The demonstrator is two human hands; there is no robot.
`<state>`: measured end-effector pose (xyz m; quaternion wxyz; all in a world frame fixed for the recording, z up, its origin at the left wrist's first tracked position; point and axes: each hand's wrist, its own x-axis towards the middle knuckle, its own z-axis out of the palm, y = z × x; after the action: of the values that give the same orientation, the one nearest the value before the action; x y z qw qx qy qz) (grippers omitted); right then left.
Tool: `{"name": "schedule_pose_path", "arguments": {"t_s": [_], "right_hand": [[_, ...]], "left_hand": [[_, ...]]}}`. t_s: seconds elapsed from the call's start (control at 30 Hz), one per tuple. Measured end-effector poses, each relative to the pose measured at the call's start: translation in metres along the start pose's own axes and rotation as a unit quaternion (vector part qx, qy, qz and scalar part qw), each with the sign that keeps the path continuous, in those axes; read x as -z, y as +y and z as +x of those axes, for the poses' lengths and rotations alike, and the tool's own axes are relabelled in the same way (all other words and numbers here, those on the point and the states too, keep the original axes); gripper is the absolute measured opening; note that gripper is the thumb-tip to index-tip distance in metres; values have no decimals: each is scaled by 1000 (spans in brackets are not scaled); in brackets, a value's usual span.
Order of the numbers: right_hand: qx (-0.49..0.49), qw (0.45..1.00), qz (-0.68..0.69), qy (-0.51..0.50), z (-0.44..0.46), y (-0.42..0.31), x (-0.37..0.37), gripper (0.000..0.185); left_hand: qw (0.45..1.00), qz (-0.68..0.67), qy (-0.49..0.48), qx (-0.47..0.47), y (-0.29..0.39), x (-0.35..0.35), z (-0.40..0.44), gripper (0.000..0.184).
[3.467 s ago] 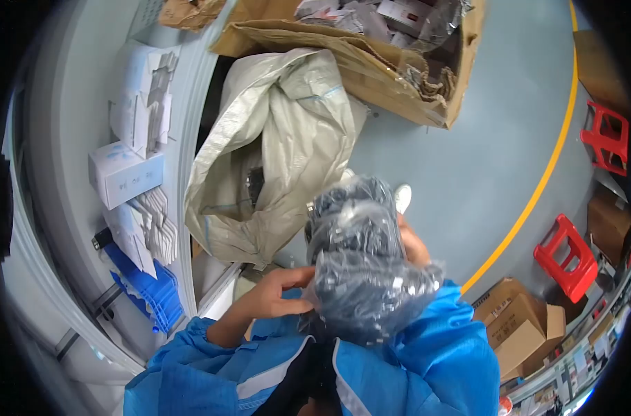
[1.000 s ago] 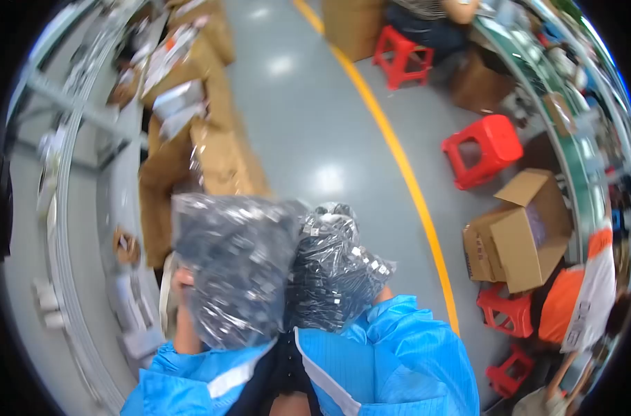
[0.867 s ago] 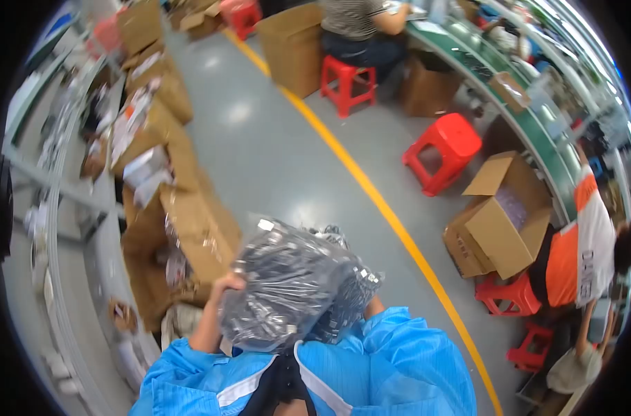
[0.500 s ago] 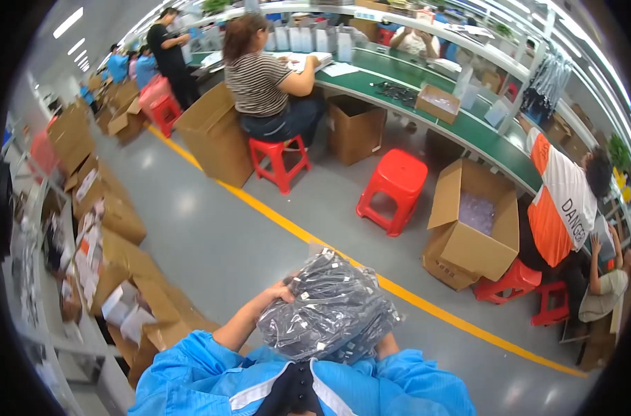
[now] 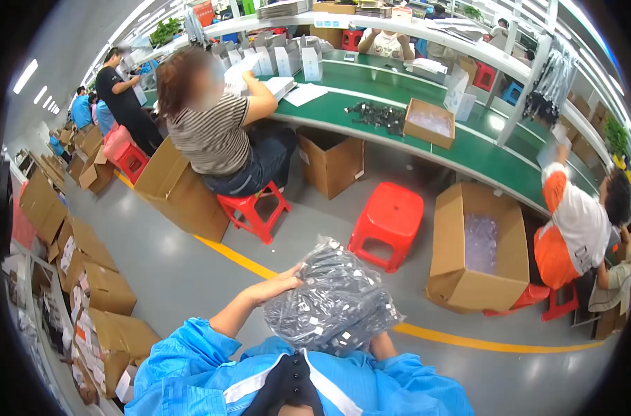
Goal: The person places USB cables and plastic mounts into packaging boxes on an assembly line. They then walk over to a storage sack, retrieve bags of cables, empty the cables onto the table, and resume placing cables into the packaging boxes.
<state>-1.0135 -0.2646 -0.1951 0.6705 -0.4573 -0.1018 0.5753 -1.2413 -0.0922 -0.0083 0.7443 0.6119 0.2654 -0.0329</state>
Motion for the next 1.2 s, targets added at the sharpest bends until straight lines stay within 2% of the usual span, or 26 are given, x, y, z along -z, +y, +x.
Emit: {"name": "schedule_pose_path", "arguments": {"t_s": [0.1, 0.23, 0.4, 0.47, 0.53, 0.63, 0.77, 0.8, 0.87, 0.93, 1.0, 1.03, 1.07, 1.1, 1.17, 1.2], "right_hand": [[-3, 1000, 24, 10, 67, -22, -12, 69], [-14, 999, 20, 37, 124, -64, -18, 70], [0, 999, 11, 53, 220, -119, -35, 71], [-52, 990, 110, 73, 262, -151, -45, 54], [-74, 981, 159, 86, 297, -174, -63, 50], [-45, 974, 140, 173, 354, -233, -100, 42], [-65, 981, 68, 167, 426, -288, -96, 42], [-68, 980, 70, 171, 449, -298, -95, 42], [-37, 977, 50, 205, 497, -326, -89, 37], [-53, 982, 11, 182, 537, -365, -92, 34], [-67, 985, -21, 155, 574, -397, -95, 32], [-31, 985, -79, 151, 596, -415, -99, 31], [5, 980, -133, 149, 614, -431, -103, 30], [0, 980, -129, 154, 628, -443, -106, 30], [-7, 964, -205, 166, 661, -468, -115, 37], [-15, 954, -245, 170, 672, -476, -115, 41]], "left_hand": [[996, 9, 83, 12, 32, 60, 53, 76], [992, -96, 75, -9, 88, 121, 104, 73], [983, -177, 42, -25, 108, 218, 194, 67], [973, -226, 48, -29, 132, 250, 225, 60], [967, -250, 46, -29, 142, 285, 256, 57], [962, -269, 35, -44, 172, 338, 321, 47], [944, -320, 82, -11, 238, 372, 359, 41], [943, -322, 81, -6, 242, 386, 377, 41], [936, -343, 52, -63, 237, 425, 422, 41], [930, -356, 45, -85, 232, 453, 460, 42], [961, -153, 134, -190, 233, 475, 493, 44], [953, -46, 173, -243, 238, 488, 516, 45], [955, -43, 171, -239, 237, 504, 540, 45], [961, -131, 177, -170, 226, 521, 563, 44], [934, -304, 188, -26, 203, 554, 608, 43], [933, -307, 189, -17, 194, 563, 623, 43]]}}
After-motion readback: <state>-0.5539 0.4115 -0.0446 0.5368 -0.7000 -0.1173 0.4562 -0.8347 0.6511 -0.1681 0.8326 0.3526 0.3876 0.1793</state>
